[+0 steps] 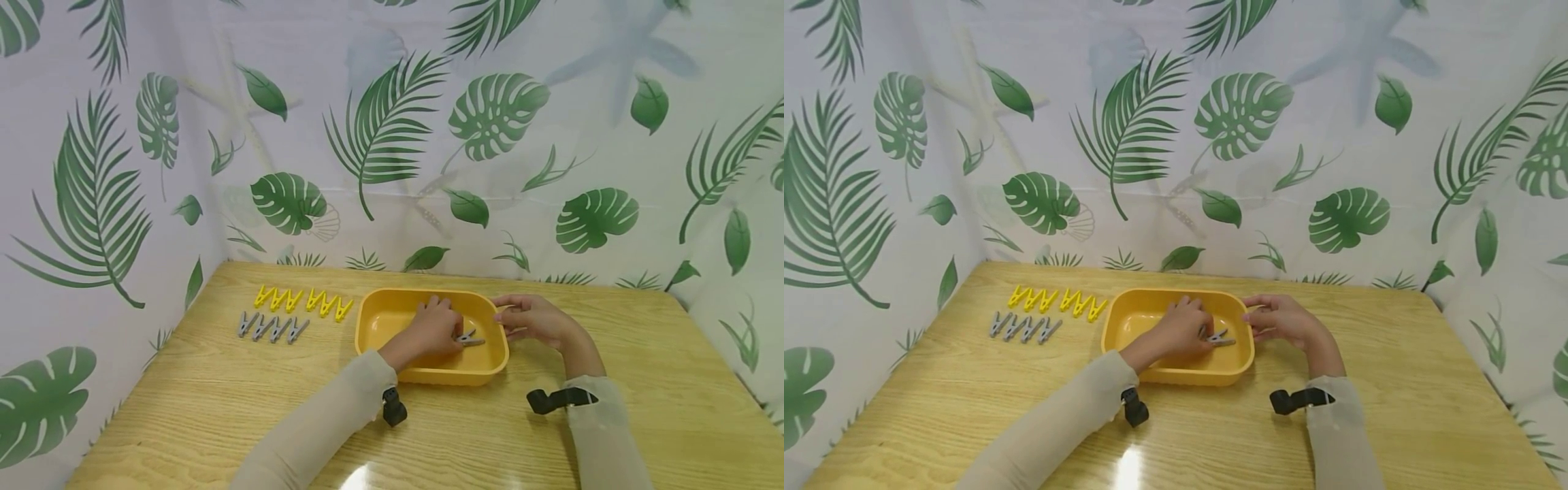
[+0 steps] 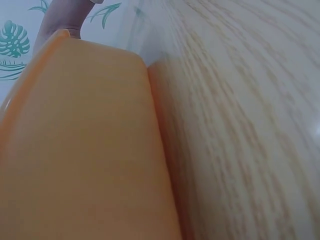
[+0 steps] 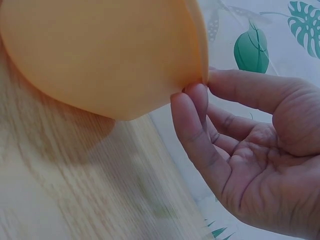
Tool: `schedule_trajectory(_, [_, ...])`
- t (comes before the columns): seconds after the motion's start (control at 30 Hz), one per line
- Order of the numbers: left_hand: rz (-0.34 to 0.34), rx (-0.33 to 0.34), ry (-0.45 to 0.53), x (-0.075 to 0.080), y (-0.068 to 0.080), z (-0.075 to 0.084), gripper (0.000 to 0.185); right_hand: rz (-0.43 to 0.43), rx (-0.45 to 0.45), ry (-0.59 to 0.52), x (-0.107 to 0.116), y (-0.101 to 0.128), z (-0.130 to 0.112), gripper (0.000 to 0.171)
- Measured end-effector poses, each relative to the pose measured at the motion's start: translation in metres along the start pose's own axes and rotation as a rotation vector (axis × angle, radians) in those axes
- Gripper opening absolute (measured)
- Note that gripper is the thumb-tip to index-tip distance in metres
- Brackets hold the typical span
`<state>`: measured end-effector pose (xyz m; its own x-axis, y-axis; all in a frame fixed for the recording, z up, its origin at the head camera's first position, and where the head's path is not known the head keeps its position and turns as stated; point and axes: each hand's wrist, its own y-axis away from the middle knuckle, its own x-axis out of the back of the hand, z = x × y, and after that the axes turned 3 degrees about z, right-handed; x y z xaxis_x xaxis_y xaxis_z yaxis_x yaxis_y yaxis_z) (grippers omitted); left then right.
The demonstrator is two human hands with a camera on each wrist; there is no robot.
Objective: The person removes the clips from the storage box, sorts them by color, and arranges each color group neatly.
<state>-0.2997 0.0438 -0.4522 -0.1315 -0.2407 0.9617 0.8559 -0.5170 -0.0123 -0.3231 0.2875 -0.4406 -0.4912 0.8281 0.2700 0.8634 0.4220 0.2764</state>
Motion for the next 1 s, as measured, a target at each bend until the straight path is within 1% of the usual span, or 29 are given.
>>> schedule_trajectory(0.1, [0.000, 0.008, 0.031, 0.000, 0.000, 0.000, 0.013, -0.002, 0.003, -0.003, 0.000, 0.000, 0.000, 0.059])
schedule_trajectory(0.2, [0.002, 0.014, 0.041, 0.001, 0.000, 0.001, 0.014, -0.005, 0.006, -0.005, 0.000, 0.000, 0.000, 0.059])
schedule_trajectory(0.37, [0.011, 0.012, 0.048, 0.004, 0.000, 0.001, 0.017, -0.007, 0.010, -0.001, 0.001, 0.000, 0.000, 0.059])
schedule_trajectory(0.6, [0.035, 0.002, 0.101, 0.010, 0.003, -0.001, 0.018, -0.007, 0.011, -0.008, 0.001, -0.001, 0.000, 0.059])
schedule_trajectory(0.7, [0.057, -0.013, 0.115, 0.013, 0.006, -0.004, 0.018, -0.006, 0.007, -0.015, 0.001, -0.001, 0.001, 0.059])
schedule_trajectory(0.8, [0.094, -0.037, 0.133, 0.018, 0.010, -0.007, 0.016, -0.005, 0.003, -0.015, 0.000, -0.001, 0.001, 0.059])
schedule_trajectory(0.9, [0.127, -0.057, 0.140, 0.025, 0.015, -0.011, 0.015, -0.002, -0.001, -0.010, 0.000, -0.001, 0.001, 0.059])
schedule_trajectory(1.0, [0.151, -0.063, 0.160, 0.033, 0.019, -0.017, 0.017, -0.001, -0.001, -0.007, 0.000, 0.000, 0.001, 0.059])
